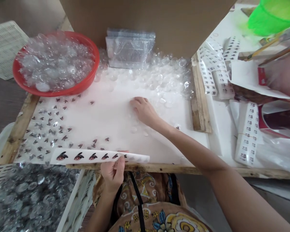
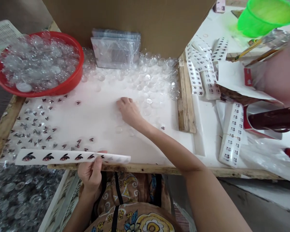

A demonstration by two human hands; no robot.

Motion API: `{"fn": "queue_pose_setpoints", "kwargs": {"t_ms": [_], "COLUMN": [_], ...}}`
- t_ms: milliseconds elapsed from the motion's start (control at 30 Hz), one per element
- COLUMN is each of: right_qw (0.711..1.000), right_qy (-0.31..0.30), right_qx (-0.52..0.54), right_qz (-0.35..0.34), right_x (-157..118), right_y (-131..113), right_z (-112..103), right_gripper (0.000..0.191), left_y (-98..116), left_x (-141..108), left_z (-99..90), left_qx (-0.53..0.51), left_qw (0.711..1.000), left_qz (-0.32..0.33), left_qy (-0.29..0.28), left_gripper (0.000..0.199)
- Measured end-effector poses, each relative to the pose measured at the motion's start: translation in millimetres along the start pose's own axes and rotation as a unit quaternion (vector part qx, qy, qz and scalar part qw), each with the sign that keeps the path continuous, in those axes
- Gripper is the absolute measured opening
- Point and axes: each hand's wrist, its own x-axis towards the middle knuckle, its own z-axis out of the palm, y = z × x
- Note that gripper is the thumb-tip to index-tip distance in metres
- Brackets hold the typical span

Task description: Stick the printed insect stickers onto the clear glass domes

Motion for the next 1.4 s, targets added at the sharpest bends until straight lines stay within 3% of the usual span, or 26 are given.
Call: {"fn": "queue_pose_setpoints", "kwargs": {"t_ms": [100,200,300,500,633,767,967,1233,1400], "right_qw": [0.998,1.0,0.999,0.999,0.997,0.98,0.946,0.944,0.983], "right_qy": [0.001,0.025,0.011,0.024,0.057,0.073,0.003,0.0,0.02], "right_qx": [0.041,0.013,-0.032,-0.033,0.039,0.158,0.272,0.251,0.107], "right_qz": [-0.037,0.001,0.041,0.025,0.033,0.091,0.178,0.214,0.146], "right_x": [-8.9,-21.9,-36.6,-51.9,-47.2,-38.5,-22.1,-30.8,-48.5], "right_y": [-2.4,4.2,20.2,36.1,33.1,27.3,20.7,27.6,27.2], "right_z": [-3.9,-18.9,-32.2,-27.7,-26.4,-32.6,-36.0,-38.4,-49.9], "right_gripper": [0.038,0.033,0.031,0.023,0.022,0.017,0.016,0.017,0.019], "left_y": [0.7,1.6,-0.3,-6.0,-4.0,-4.8,-3.9,3.4,0.0], "left_x": [-0.7,-0.8,-1.8,-4.5,-3.5,-4.4,-3.1,1.1,-1.1], "left_z": [0.8,0.6,-0.2,1.2,1.3,1.1,1.3,0.9,-0.7], "left_qx": [-0.001,0.002,0.014,-0.003,-0.006,0.009,0.013,0.033,0.014], "left_qw": [1.0,1.0,1.0,1.0,1.0,1.0,1.0,0.999,1.0], "left_qz": [-0.005,-0.011,-0.012,-0.009,-0.015,-0.014,-0.009,-0.014,-0.015], "left_qy": [0.006,0.005,-0.004,0.0,-0.009,-0.004,-0.002,-0.001,-0.013], "left_gripper": [0.021,0.022,0.023,0.019,0.02,0.021,0.022,0.025,0.022]}}
